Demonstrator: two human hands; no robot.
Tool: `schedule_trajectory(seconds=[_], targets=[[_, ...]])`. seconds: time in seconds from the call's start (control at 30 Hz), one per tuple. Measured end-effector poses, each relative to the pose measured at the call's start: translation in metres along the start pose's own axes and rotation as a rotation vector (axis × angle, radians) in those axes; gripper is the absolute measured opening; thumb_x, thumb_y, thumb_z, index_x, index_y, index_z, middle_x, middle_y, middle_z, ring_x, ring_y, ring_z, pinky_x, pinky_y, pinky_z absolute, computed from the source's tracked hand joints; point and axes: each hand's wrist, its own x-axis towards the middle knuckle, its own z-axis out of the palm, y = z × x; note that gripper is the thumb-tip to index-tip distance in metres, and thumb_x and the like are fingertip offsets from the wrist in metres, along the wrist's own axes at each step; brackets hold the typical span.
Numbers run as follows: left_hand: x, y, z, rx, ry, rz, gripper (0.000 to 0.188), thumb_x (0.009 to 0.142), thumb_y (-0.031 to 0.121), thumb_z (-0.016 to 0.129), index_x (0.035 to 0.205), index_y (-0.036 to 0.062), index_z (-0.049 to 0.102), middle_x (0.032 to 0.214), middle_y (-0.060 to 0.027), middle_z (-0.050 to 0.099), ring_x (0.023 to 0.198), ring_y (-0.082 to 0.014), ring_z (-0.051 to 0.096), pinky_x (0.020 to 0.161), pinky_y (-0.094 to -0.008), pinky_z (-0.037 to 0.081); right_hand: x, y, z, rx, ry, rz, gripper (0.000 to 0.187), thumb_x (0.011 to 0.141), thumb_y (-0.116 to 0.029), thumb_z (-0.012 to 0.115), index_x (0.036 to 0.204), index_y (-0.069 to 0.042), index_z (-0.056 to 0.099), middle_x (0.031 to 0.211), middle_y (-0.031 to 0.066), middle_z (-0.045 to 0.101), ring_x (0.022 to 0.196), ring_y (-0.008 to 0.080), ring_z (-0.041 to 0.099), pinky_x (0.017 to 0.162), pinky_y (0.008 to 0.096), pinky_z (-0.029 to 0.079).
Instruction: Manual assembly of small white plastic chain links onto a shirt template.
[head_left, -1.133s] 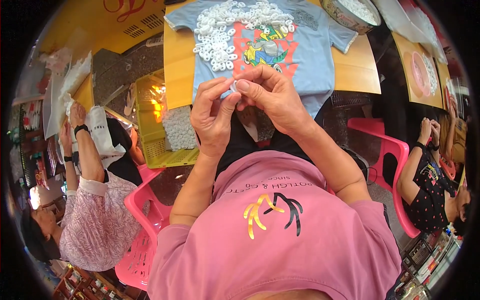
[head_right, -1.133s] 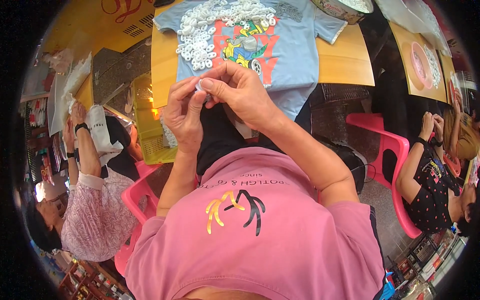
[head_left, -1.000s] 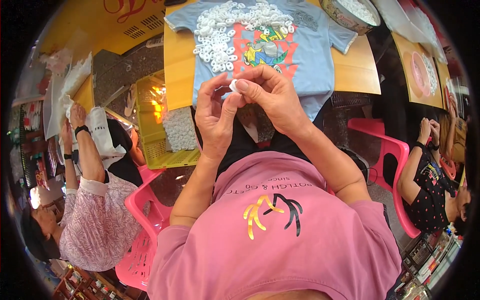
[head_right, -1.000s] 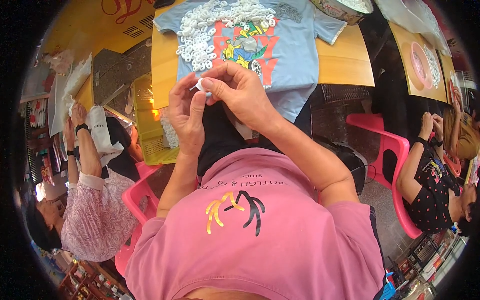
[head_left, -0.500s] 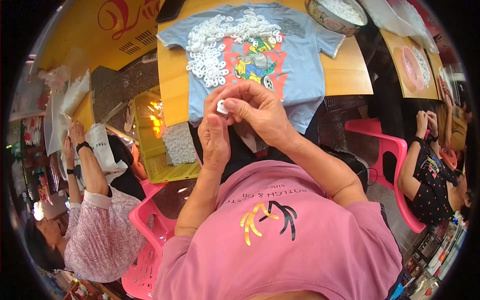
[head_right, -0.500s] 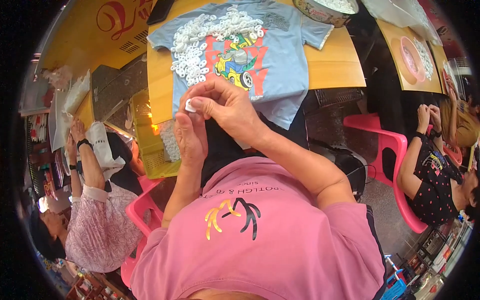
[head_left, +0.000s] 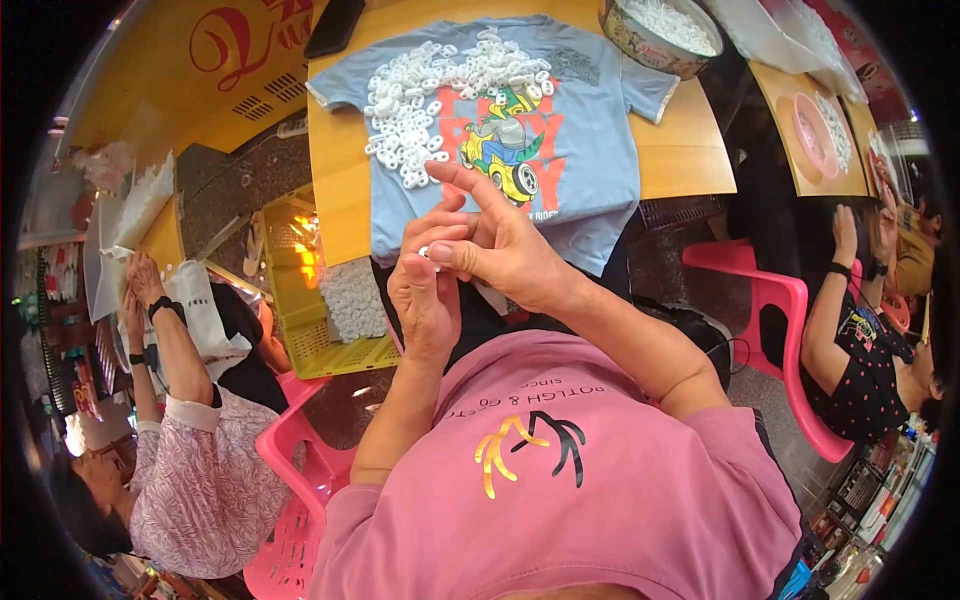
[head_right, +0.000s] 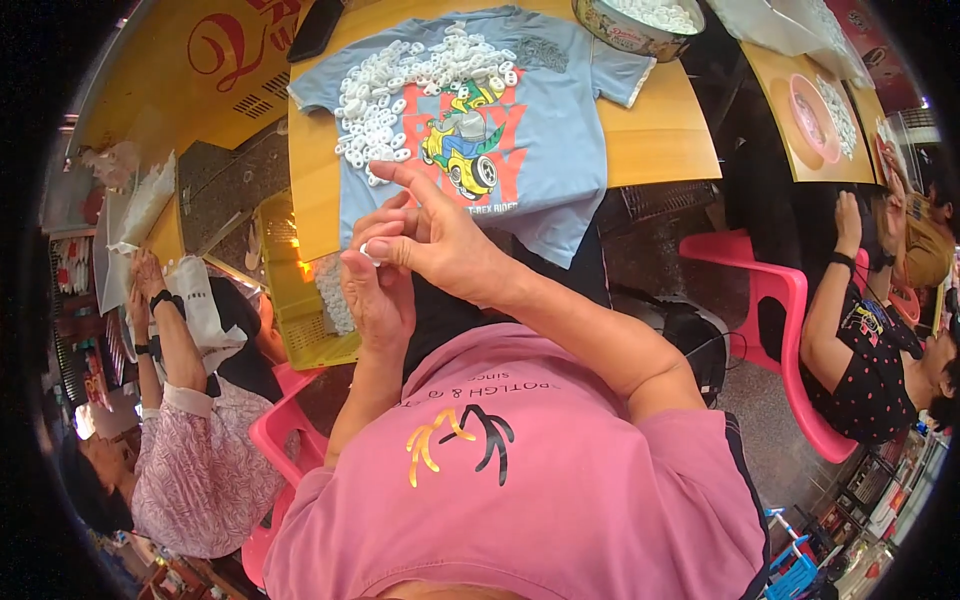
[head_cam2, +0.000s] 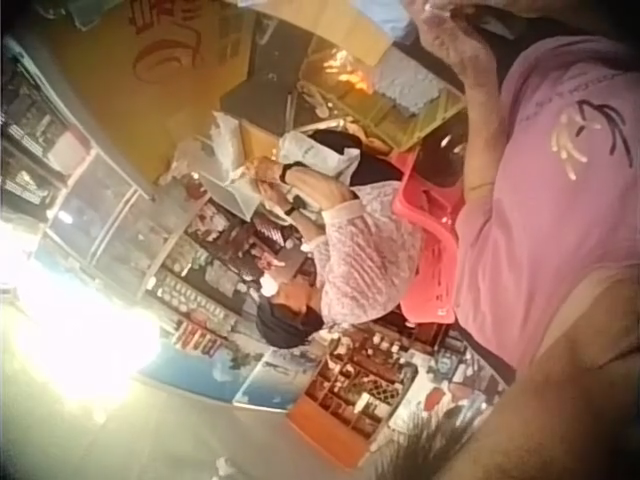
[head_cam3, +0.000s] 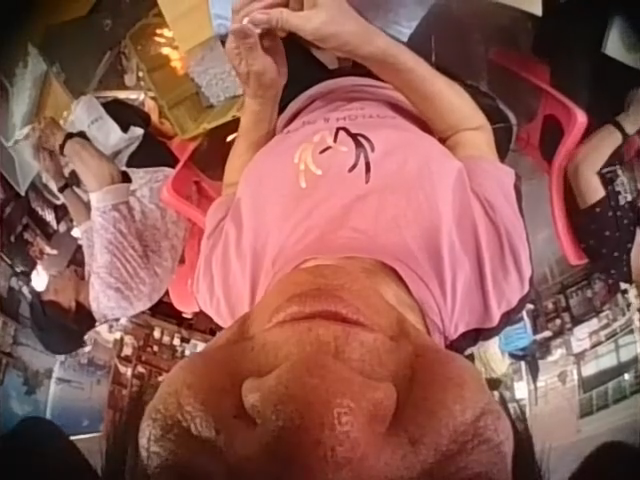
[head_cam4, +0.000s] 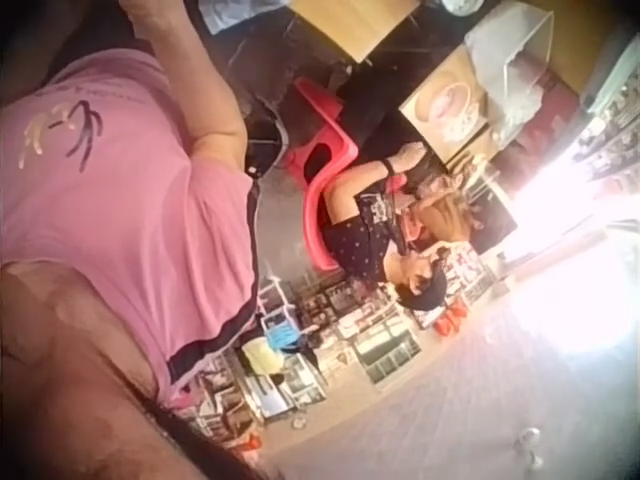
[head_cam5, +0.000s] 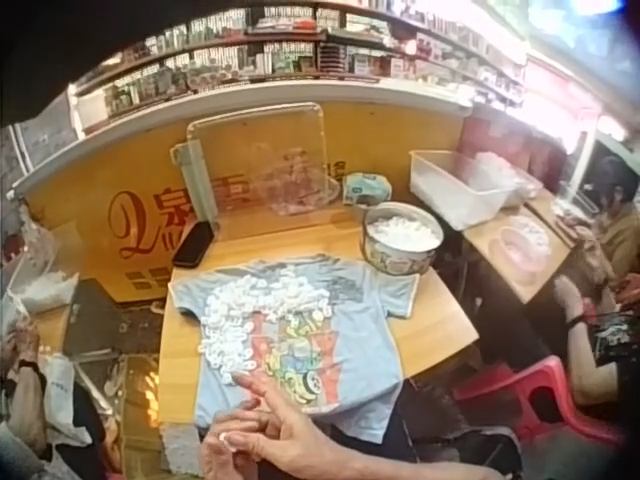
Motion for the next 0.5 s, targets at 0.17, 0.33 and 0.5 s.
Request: schedule_trajectory(seconds=[0.17,0.33,0.5], targets=[[-0.002,-0.007,-0.005,-0.025,0.025,0.116,0.047,0.102,0.040,0.045,0.116,-0.0026,0.060,0.124,-0.0157,0.055,0.120,-0.0247,0.050,0.089,-0.0303,0.044,0.000,0.007,0.006,0.033,0.028,0.009,0.073,0.091,-0.010,0.068,0.149,-0.011,0.024,0.097,0.0052,0.062,0.093,0.0098,0.060,0.079,0.0255,0.049],[0.005,-0.002,-0.008,-0.042,0.030,-0.003,0.051,0.100,0.043,0.048,0.123,-0.0022,0.057,0.129,-0.0171,0.053,0.122,-0.0225,0.049,0.094,-0.0310,0.042,0.002,0.003,0.008,0.015,0.157,0.052,0.070,0.090,-0.016,0.070,0.147,-0.011,0.029,0.090,0.0007,0.060,0.078,0.0062,0.055,0.070,0.0206,0.044],[0.009,0.000,-0.005,-0.059,0.119,0.073,0.051,0.102,0.041,0.046,0.130,-0.0019,0.046,0.132,-0.0141,0.050,0.111,-0.0174,0.051,0.097,-0.0325,0.040,0.009,0.008,0.004,-0.001,0.194,-0.116,0.056,0.093,-0.012,0.065,0.141,-0.002,0.037,0.091,0.0019,0.062,0.079,0.0078,0.058,0.068,0.0229,0.050]])
